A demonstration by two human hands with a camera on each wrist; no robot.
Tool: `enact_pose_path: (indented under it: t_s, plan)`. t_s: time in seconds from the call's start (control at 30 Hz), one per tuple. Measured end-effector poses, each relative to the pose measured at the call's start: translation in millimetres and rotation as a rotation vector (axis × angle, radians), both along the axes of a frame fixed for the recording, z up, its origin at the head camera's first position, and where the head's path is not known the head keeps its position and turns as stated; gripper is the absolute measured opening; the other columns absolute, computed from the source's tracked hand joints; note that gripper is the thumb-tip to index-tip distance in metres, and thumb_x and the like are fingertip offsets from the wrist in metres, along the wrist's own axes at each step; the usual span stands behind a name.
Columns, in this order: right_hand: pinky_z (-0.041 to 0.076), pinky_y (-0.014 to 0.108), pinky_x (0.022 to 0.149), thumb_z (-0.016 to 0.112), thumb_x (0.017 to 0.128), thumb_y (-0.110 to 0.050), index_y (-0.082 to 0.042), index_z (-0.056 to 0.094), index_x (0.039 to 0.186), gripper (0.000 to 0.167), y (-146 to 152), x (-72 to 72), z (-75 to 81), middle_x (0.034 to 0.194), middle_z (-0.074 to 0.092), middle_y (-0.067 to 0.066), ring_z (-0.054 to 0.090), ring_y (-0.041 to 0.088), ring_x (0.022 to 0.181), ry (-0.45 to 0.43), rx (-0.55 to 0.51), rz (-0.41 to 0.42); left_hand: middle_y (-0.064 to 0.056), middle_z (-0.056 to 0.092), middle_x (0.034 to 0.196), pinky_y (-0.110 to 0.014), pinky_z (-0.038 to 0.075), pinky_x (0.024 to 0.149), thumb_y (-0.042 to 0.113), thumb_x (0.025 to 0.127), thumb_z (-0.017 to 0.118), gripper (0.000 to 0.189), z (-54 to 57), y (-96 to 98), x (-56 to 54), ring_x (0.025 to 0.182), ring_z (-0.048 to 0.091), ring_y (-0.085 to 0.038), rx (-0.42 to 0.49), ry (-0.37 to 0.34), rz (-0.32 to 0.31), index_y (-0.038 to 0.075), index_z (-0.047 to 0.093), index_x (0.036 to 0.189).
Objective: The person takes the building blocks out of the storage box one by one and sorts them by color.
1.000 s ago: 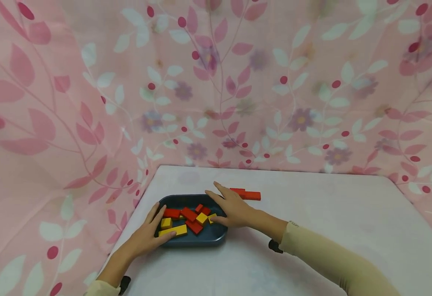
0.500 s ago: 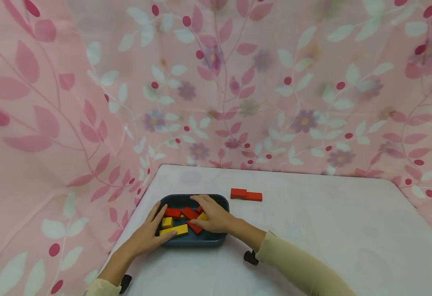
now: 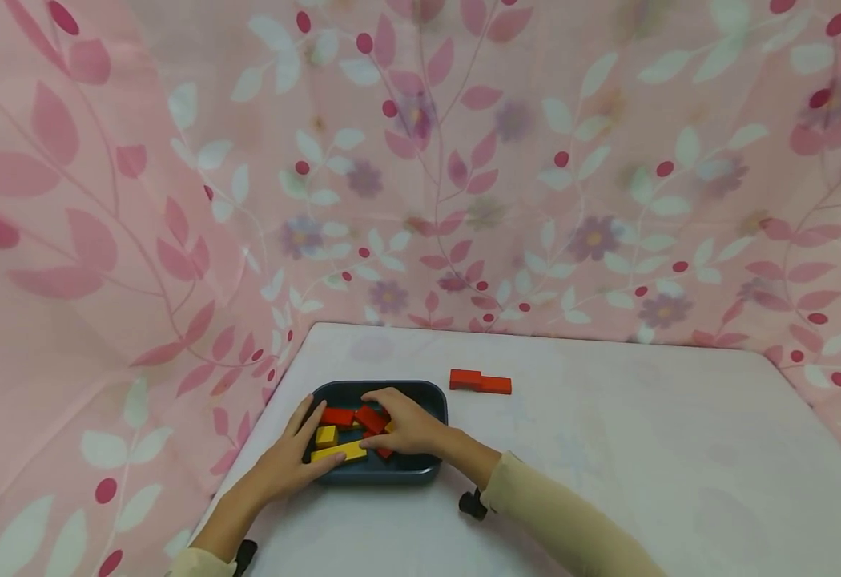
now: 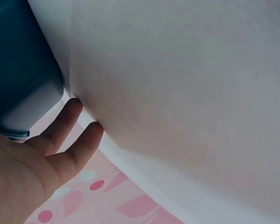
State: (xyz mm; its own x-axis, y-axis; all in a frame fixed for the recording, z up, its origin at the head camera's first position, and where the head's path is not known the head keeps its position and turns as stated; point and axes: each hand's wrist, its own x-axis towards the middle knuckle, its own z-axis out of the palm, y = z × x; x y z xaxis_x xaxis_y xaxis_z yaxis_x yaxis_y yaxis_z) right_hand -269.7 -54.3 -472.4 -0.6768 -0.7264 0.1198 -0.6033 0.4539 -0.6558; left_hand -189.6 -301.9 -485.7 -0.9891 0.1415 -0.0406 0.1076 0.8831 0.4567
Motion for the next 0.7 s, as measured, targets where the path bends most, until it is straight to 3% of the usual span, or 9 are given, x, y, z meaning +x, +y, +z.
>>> enact_pose_path:
  t_s: [0.33, 0.53, 0.7]
  plan:
    - [0.046, 0.041, 0.107, 0.076, 0.085, -0.041, -0.014, 0.056, 0.137, 0.061, -17.0, -3.0, -8.5, 0.136, 0.059, 0.002, 0.056, 0.016, 0.118, 0.056, 0.104, -0.104, -0.01, 0.002, 0.168, -0.071, 0.04, 0.101, 0.071, 0.085, 0.057, 0.098, -2.7, 0.5, 1.1, 0.14, 0.037, -0.047, 0.008, -0.011, 0.001, 0.023, 0.016, 0.16]
    - [0.052, 0.029, 0.099, 0.079, 0.083, -0.04, -0.014, 0.059, 0.132, 0.059, -26.1, -9.0, -11.0, 0.128, 0.062, 0.002, 0.056, 0.014, 0.109, 0.058, 0.168, -0.099, -0.01, 0.002, 0.168, -0.071, 0.039, 0.102, 0.071, 0.085, 0.057, 0.098, -1.1, 0.0, -1.9, 0.141, 0.035, -0.047, 0.01, -0.007, 0.008, 0.024, 0.017, 0.16]
    - [0.052, 0.031, 0.099, 0.081, 0.082, -0.034, -0.013, 0.056, 0.135, 0.062, -27.6, -14.1, -14.3, 0.129, 0.062, 0.003, 0.057, 0.015, 0.108, 0.001, 0.151, -0.114, -0.01, 0.003, 0.167, -0.07, 0.04, 0.102, 0.071, 0.084, 0.059, 0.099, -0.3, 0.9, -2.0, 0.142, 0.035, -0.047, 0.014, -0.008, 0.006, 0.023, 0.018, 0.16]
